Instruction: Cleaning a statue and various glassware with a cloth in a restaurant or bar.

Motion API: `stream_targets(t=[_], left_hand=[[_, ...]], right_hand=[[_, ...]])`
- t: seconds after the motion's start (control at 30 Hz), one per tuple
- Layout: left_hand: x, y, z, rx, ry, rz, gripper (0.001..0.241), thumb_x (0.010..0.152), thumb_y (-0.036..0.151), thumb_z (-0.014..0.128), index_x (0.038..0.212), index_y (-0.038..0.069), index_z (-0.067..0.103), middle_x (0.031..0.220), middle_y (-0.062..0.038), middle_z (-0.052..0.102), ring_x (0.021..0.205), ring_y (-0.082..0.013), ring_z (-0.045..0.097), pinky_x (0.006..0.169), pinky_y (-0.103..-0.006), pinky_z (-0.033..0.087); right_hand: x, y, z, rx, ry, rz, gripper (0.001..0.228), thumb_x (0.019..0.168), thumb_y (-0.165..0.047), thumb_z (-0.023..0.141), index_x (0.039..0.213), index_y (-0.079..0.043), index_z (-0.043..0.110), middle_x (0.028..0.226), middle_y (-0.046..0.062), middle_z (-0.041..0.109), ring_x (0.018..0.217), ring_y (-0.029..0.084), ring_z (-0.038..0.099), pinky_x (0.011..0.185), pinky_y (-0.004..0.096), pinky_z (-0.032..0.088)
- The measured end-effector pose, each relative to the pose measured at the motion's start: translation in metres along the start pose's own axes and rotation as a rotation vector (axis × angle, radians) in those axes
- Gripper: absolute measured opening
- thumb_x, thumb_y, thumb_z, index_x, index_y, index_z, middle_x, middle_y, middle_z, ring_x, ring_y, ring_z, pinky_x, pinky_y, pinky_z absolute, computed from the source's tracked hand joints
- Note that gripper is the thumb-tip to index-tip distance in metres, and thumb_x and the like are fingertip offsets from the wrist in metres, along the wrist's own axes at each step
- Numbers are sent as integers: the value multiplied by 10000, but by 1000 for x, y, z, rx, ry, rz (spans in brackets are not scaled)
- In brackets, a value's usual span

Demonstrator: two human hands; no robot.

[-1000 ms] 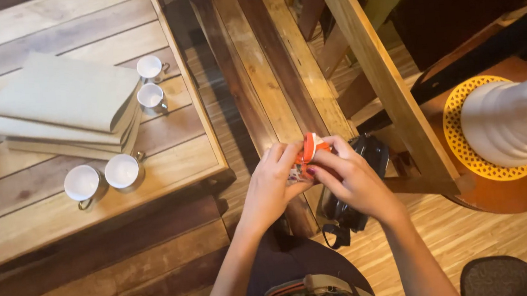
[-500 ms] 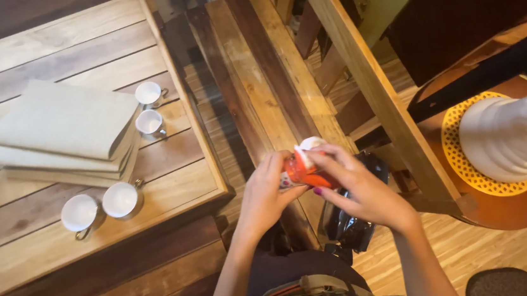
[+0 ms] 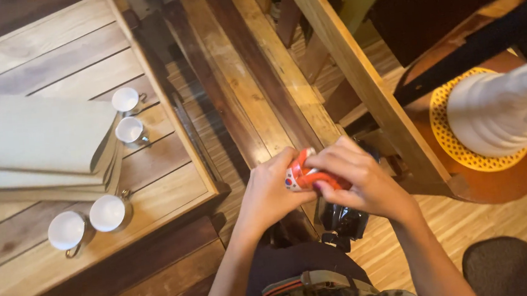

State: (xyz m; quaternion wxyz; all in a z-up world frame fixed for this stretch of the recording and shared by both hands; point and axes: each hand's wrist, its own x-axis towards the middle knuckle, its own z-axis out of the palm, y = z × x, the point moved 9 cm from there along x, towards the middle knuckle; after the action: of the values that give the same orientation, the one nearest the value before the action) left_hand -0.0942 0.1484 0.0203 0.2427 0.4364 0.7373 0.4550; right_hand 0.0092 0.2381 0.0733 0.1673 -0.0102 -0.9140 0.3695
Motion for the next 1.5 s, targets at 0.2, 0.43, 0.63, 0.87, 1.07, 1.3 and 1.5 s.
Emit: stream_targets(t=[0.2,0.43,0.63,0.87,1.07,1.3,1.5], left_hand=[[6,-9,24,21,-128,36,511,614,328,915,985,89,657,815,-152,719,792,-351,734,691,-410,569],[6,-3,31,-73,-133,14,491,629,281,882,1015,76,658,812,-165,713,800,-367,726,666,-402,569],[8,2,48,-217,-258,48,489,623,309,928,936,74,635,806,-138,726,747,-305,752,683,-374,583],[-7,13,57,-117,-495,75,457,605,190,861,1000,83,658,820,-152,732,813,-339,746,705,-401,575],[-24,32,89,-165,-506,57,453,632,177,838,1033,81,651,802,-159,733,814,-338,752,698,-388,588],[-45,54,161,-392,-355,32,499,653,168,906,1084,80,671,919,-92,755,838,-204,752,761,-338,592],[-107,84,267,-1067,-465,-234,395,940,177,621,1312,95,513,1042,-71,626,816,-141,669,729,-298,575]], right_hand=[[-2,-12,9,-18,-173,99,391,842,-120,706,1202,21,647,1117,151,615,995,314,521,874,415,459],[-7,17,13,-24,-195,207,345,784,-176,635,1087,-13,663,937,131,591,921,315,563,875,422,459],[-49,48,25,525,89,332,315,842,-225,607,1075,-23,670,990,128,666,931,304,643,869,364,513],[-46,-31,3,-61,44,315,249,885,-141,674,1101,-16,672,957,104,619,890,279,575,796,391,491],[-82,-28,2,-157,46,330,178,911,-125,689,1073,-52,673,922,69,597,860,243,529,756,369,456],[-229,20,-13,506,878,594,251,1062,-215,545,1220,-40,631,978,41,590,758,89,516,614,225,422],[-355,-7,-80,436,1200,535,397,1062,-358,613,1326,-68,553,1100,65,669,771,83,618,584,199,463]])
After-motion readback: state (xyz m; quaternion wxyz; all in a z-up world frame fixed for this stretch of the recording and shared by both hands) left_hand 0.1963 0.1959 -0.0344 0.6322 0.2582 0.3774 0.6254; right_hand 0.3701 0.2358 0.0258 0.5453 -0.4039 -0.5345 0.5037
